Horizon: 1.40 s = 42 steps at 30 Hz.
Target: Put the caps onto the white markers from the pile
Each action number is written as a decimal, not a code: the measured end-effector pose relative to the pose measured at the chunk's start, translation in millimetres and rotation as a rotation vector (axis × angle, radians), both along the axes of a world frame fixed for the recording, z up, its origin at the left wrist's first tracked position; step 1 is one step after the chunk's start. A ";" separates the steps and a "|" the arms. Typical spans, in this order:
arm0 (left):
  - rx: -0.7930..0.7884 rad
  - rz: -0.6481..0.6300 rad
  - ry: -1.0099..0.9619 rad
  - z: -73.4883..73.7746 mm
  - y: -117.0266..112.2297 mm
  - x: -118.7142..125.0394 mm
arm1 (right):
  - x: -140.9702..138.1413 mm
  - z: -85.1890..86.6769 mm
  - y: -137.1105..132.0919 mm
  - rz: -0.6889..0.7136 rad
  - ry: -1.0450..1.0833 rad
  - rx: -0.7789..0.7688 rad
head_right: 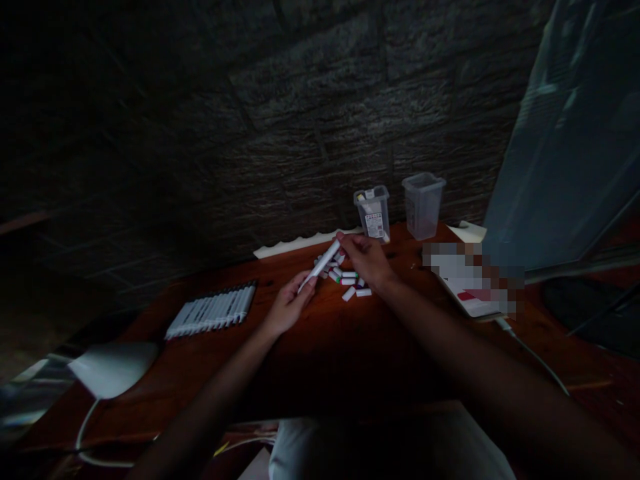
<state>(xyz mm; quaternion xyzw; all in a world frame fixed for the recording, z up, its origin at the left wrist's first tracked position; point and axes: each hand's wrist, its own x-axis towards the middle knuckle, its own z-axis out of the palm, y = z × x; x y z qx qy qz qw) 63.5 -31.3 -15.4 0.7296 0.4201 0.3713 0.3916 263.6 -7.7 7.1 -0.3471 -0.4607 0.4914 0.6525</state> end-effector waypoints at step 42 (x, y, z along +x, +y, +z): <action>-0.304 -0.070 -0.237 3.5 5.4 0.0 | -2.7 18.1 -9.5 0.371 0.516 -0.229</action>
